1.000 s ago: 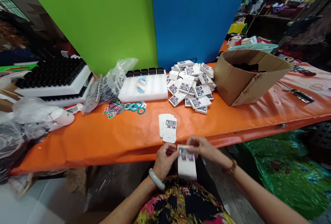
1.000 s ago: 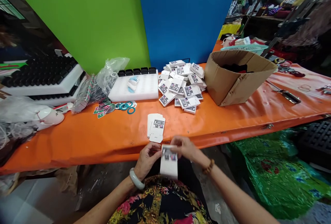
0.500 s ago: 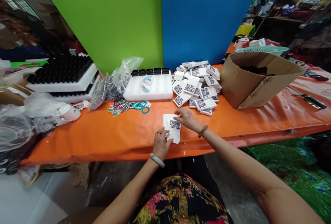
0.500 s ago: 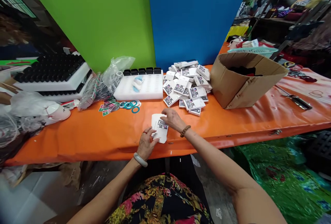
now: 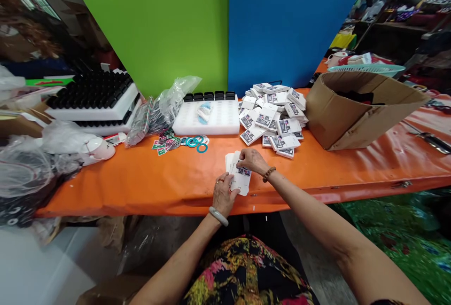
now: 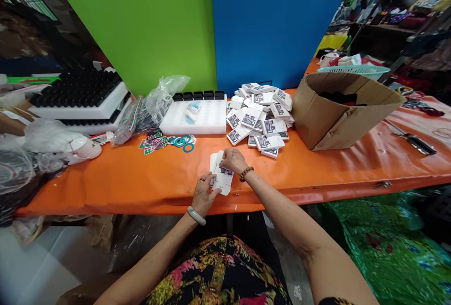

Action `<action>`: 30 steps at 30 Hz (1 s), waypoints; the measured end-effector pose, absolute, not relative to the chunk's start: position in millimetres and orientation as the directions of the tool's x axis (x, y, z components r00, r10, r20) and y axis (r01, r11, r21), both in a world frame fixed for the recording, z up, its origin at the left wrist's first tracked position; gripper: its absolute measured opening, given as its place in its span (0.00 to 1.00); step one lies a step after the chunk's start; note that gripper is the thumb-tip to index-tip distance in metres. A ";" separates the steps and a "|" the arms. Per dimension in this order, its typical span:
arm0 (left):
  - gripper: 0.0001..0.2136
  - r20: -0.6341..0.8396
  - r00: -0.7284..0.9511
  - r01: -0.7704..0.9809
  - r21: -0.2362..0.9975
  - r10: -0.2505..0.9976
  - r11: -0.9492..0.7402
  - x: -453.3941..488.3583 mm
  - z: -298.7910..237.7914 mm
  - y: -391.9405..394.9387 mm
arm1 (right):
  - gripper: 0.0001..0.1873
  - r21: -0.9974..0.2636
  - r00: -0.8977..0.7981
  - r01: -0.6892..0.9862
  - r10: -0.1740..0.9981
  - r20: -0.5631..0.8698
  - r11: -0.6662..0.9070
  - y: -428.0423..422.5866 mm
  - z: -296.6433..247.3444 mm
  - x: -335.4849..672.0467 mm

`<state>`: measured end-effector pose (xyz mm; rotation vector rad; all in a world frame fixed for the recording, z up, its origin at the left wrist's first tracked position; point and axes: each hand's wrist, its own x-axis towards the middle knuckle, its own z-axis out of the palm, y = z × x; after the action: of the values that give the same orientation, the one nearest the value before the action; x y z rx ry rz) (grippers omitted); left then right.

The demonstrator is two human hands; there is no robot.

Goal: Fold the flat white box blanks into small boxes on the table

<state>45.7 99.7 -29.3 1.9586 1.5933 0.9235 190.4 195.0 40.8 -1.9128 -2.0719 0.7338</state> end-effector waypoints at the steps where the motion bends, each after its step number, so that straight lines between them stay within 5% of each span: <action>1: 0.20 0.229 0.092 0.645 0.728 0.969 -0.233 47.1 -25.6 99.5 | 0.07 -0.518 -0.127 0.855 0.979 -0.159 0.027 192.9 46.2 192.2; 6: 0.14 0.185 0.000 0.461 0.872 0.983 -0.164 53.0 6.0 101.2 | 0.10 -0.637 -0.156 0.770 0.980 -0.125 0.041 165.1 71.9 204.6; 12: 0.14 0.153 0.053 0.412 0.897 0.987 -0.161 57.4 25.9 98.5 | 0.07 -0.924 -0.114 0.302 0.953 -0.281 -0.236 129.8 64.0 221.1; 21: 0.17 0.189 0.250 0.787 0.533 0.950 -0.313 71.6 13.0 78.7 | 0.10 -0.917 -0.102 -0.114 0.923 -0.372 -0.382 97.6 49.5 219.4; 30: 0.12 0.046 0.330 0.676 0.686 0.943 -0.270 74.1 19.6 72.8 | 0.11 -0.933 -0.095 -0.153 0.944 -0.315 -0.326 85.2 46.5 217.4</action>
<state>74.1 72.8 19.6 2.0350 1.4166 0.6172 217.4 85.2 46.5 -1.2791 -0.9587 1.5737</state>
